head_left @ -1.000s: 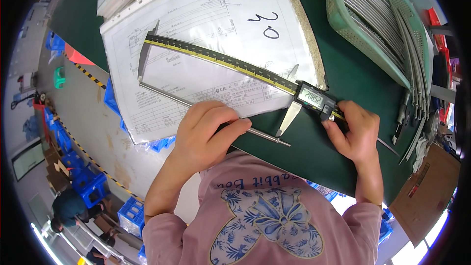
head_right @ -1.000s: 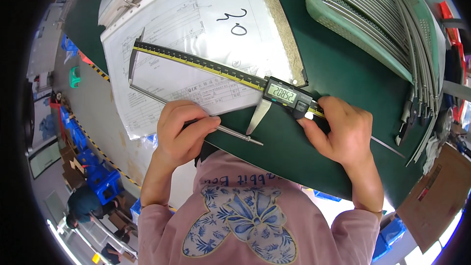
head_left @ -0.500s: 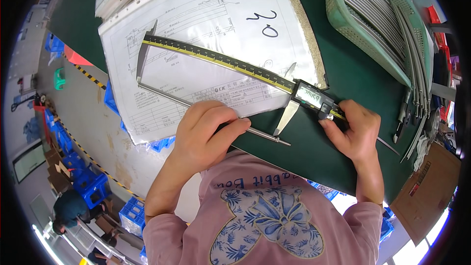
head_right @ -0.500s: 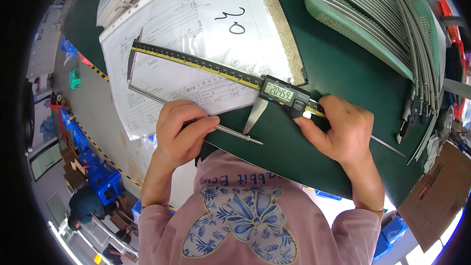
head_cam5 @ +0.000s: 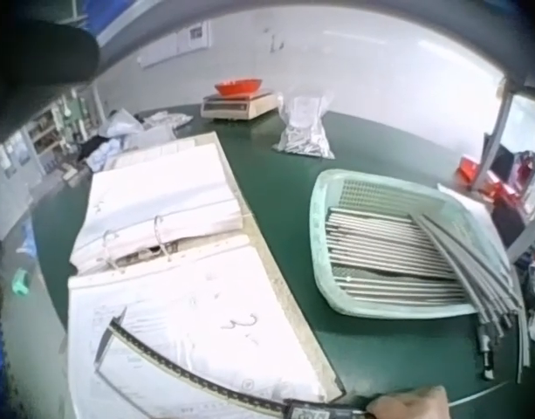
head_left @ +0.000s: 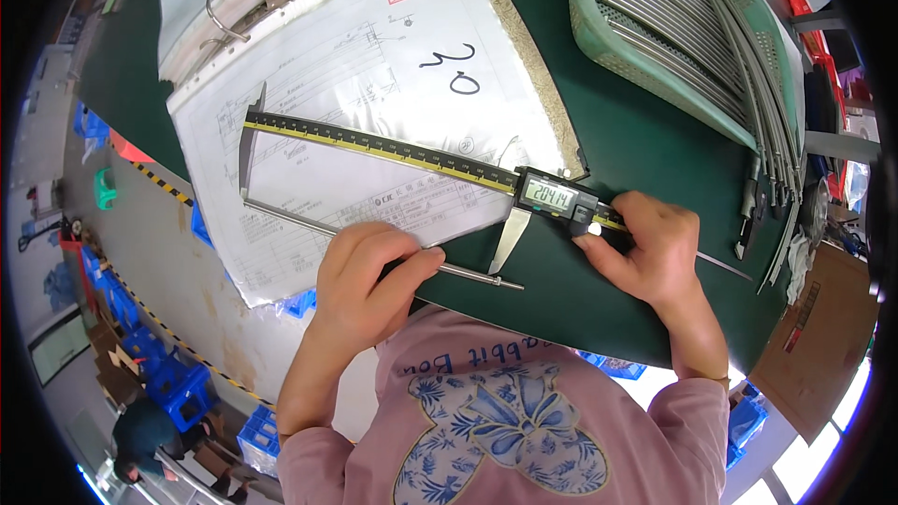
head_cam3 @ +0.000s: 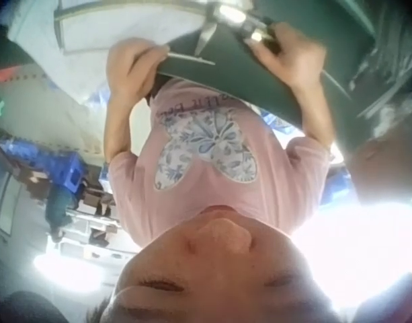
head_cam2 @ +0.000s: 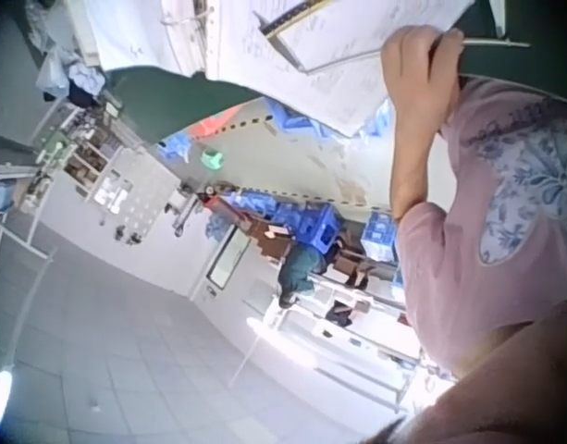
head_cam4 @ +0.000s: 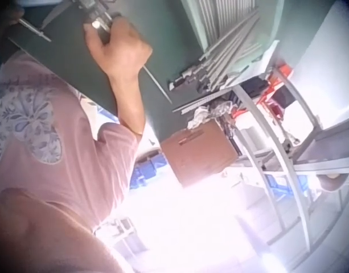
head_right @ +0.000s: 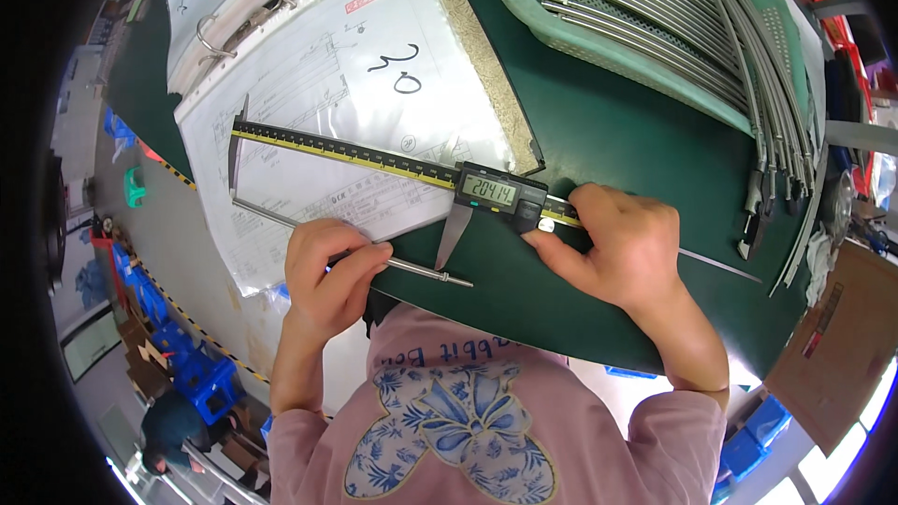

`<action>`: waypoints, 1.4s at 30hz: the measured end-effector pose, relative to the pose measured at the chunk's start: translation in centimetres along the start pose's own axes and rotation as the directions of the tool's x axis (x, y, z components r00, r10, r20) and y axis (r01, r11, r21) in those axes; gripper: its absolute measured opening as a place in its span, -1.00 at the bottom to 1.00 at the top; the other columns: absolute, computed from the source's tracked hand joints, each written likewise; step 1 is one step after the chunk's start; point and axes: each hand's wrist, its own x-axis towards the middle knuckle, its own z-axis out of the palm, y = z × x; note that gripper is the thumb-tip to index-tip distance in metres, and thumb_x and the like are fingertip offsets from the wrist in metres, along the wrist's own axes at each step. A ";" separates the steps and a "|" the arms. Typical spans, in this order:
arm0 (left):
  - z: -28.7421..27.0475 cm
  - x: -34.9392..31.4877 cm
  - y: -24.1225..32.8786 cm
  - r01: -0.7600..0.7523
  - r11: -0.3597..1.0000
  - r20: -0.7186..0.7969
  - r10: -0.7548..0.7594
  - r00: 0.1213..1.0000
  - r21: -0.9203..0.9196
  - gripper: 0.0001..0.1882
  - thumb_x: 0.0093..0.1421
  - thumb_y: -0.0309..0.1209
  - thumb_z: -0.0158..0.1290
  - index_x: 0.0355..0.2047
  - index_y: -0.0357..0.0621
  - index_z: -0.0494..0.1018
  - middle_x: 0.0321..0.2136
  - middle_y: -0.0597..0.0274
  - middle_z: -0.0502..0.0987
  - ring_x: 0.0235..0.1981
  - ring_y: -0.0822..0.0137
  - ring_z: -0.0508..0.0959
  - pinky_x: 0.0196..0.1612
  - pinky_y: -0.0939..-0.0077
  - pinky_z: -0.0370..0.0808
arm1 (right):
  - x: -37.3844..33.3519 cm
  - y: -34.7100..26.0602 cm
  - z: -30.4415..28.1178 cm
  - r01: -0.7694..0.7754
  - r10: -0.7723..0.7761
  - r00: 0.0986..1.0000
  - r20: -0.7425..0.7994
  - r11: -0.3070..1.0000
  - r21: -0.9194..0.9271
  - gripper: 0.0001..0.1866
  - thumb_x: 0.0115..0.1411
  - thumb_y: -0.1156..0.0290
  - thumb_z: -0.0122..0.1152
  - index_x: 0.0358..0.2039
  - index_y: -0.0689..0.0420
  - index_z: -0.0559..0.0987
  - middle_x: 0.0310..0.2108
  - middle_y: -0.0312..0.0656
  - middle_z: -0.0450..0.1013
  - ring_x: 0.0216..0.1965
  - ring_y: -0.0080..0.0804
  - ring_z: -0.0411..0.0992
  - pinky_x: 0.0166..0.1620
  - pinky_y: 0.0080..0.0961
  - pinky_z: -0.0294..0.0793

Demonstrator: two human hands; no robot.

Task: Using a digital caliper to measure the dimensions of metal rods and comparing them against a specification sheet.

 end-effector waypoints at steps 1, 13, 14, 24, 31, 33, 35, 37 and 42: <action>0.1 0.0 0.0 -0.001 1.000 0.001 0.001 1.000 -0.006 -0.74 -0.23 -0.58 0.15 -0.42 -0.13 0.53 -0.46 0.27 0.42 -0.42 0.23 0.43 -0.38 0.44 0.37 | -0.1 0.0 0.1 0.002 -0.002 1.000 0.000 1.000 -0.012 -0.61 -0.20 0.17 0.38 -0.71 0.12 0.35 -0.78 -0.22 0.23 -0.77 -0.24 0.27 -0.69 -0.42 0.21; 0.0 0.3 0.0 -0.009 1.000 0.011 0.009 1.000 -0.004 -0.74 -0.22 -0.59 0.16 -0.41 -0.14 0.52 -0.45 0.25 0.41 -0.42 0.22 0.43 -0.39 0.42 0.37 | 0.1 -0.1 -0.4 0.006 -0.006 1.000 0.020 1.000 -0.013 -0.54 -0.27 0.05 0.37 -0.67 0.13 0.35 -0.77 -0.20 0.24 -0.78 -0.21 0.26 -0.70 -0.42 0.21; 0.0 0.3 0.1 -0.007 1.000 0.014 0.007 1.000 -0.004 -0.71 -0.25 -0.62 0.12 -0.41 -0.15 0.53 -0.44 0.26 0.41 -0.39 0.22 0.43 -0.38 0.44 0.40 | 0.1 -0.1 -0.4 0.005 -0.005 1.000 0.023 1.000 -0.012 -0.54 -0.27 0.05 0.37 -0.66 0.13 0.35 -0.77 -0.20 0.24 -0.78 -0.21 0.26 -0.70 -0.42 0.21; 0.0 -0.8 -0.4 -0.037 0.999 0.003 0.037 0.999 -0.037 -0.73 -0.20 -0.54 0.16 -0.38 -0.11 0.53 -0.44 0.25 0.43 -0.42 0.21 0.46 -0.41 0.40 0.38 | -0.1 -0.8 -0.2 -0.025 0.025 0.998 0.062 1.000 -0.011 -0.69 -0.13 0.21 0.32 -0.55 0.15 0.43 -0.70 -0.13 0.32 -0.69 -0.12 0.34 -0.62 -0.34 0.28; -1.2 0.3 1.5 -0.159 0.985 0.050 0.156 0.987 0.073 -0.83 -0.15 -0.54 0.14 -0.45 -0.16 0.53 -0.41 0.17 0.47 -0.43 0.13 0.50 -0.38 0.36 0.46 | -0.2 -0.9 -1.0 -0.023 0.021 0.996 0.086 1.000 0.018 -0.71 -0.13 0.26 0.28 -0.57 0.15 0.38 -0.71 -0.11 0.30 -0.70 -0.11 0.32 -0.62 -0.29 0.27; -2.6 2.1 1.8 -0.188 0.979 0.084 0.181 0.980 0.082 -0.82 -0.20 -0.54 0.15 -0.48 -0.18 0.50 -0.43 0.23 0.42 -0.41 0.22 0.49 -0.35 0.36 0.51 | 0.1 -0.1 -0.5 -0.035 0.034 0.995 0.093 0.999 0.004 -0.67 -0.09 0.16 0.25 -0.61 0.12 0.35 -0.72 -0.13 0.32 -0.73 -0.14 0.32 -0.66 -0.28 0.27; -4.7 4.6 2.3 -0.209 0.972 0.083 0.201 0.976 0.107 -0.86 -0.18 -0.55 0.15 -0.51 -0.18 0.50 -0.44 0.26 0.42 -0.43 0.21 0.50 -0.32 0.35 0.54 | 0.4 0.1 0.1 -0.017 0.014 0.993 0.116 0.999 0.027 -0.64 -0.03 0.09 0.18 -0.58 0.12 0.35 -0.73 -0.14 0.32 -0.74 -0.15 0.35 -0.68 -0.27 0.30; -4.6 8.6 3.0 -0.374 0.916 0.048 0.371 0.927 0.142 -0.87 -0.16 -0.56 0.14 -0.51 -0.17 0.50 -0.44 0.28 0.43 -0.41 0.22 0.50 -0.29 0.33 0.54 | 0.3 0.0 0.0 -0.043 0.043 0.995 0.089 0.999 0.002 -0.64 -0.02 0.09 0.16 -0.58 0.13 0.35 -0.73 -0.14 0.32 -0.74 -0.15 0.35 -0.68 -0.27 0.31; 2.0 19.3 5.7 -0.765 0.638 -0.037 0.769 0.638 0.082 -0.74 -0.21 -0.55 0.19 -0.43 -0.21 0.46 -0.43 0.22 0.45 -0.38 0.18 0.52 -0.22 0.27 0.55 | -1.2 0.7 0.8 -0.006 0.007 1.000 -0.031 0.999 0.033 -0.63 0.01 0.08 0.13 -0.57 0.15 0.36 -0.72 -0.12 0.33 -0.74 -0.15 0.37 -0.68 -0.26 0.34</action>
